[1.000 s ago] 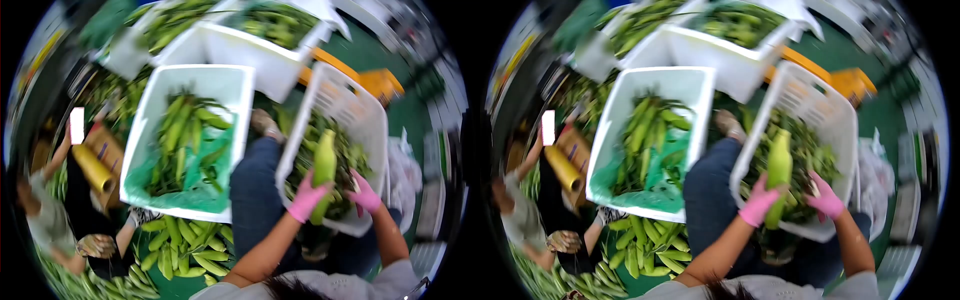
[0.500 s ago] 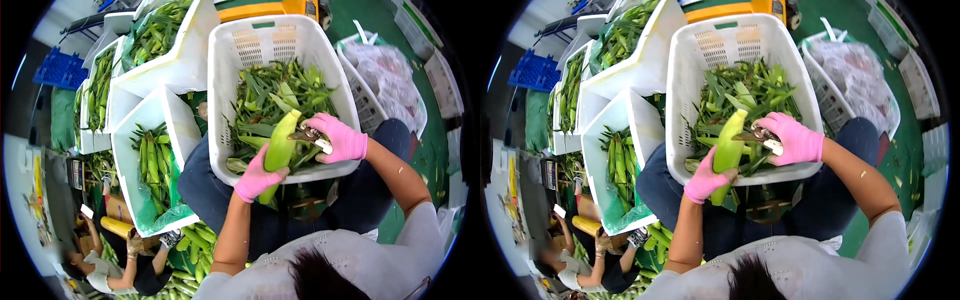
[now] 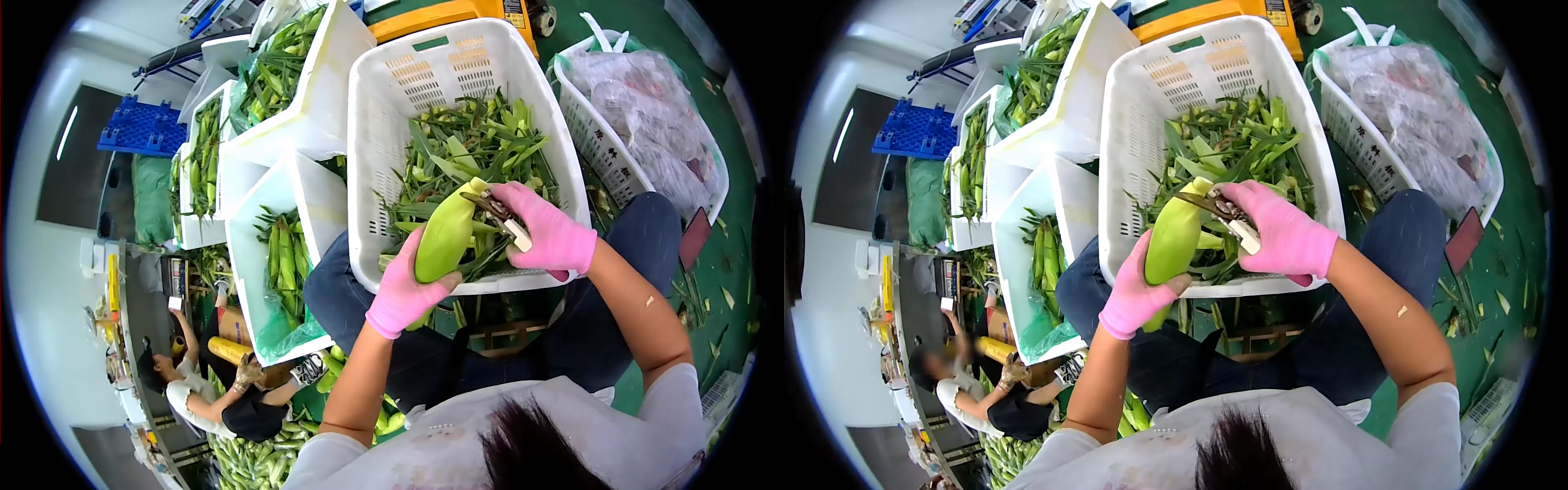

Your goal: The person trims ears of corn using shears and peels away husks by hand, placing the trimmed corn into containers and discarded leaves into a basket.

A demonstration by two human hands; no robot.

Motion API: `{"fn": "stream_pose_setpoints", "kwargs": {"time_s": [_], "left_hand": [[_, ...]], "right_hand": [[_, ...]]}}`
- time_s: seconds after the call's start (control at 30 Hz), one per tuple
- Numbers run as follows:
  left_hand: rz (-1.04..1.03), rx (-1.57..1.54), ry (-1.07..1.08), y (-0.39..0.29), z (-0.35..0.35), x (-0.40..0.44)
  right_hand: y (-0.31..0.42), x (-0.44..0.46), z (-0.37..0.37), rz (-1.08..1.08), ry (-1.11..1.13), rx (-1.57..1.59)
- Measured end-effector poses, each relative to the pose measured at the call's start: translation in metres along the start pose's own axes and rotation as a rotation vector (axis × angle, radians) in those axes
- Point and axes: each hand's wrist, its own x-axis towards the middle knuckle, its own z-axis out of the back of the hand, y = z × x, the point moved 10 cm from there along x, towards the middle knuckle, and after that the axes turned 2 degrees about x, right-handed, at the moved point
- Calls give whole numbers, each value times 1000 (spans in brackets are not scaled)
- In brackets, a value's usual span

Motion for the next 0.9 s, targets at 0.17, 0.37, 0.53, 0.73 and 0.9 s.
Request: {"fn": "stream_pose_setpoints", "kwargs": {"time_s": [0.17,0.37,0.53,0.73,0.9], "left_hand": [[-16,-67,-63,-17,-18,-6],[-26,1,55,-33,-36,-19],[281,-48,276,-60,-25,-31],[455,-329,499,-53,-27,-3],[332,-508,267,-44,14,11]], "right_hand": [[-13,-22,-1,-124,-10,321],[1,-37,8,55,-28,134],[18,-37,19,213,-64,-7],[-17,-27,6,-12,-152,375],[-110,-24,-24,-531,-49,893]]}}
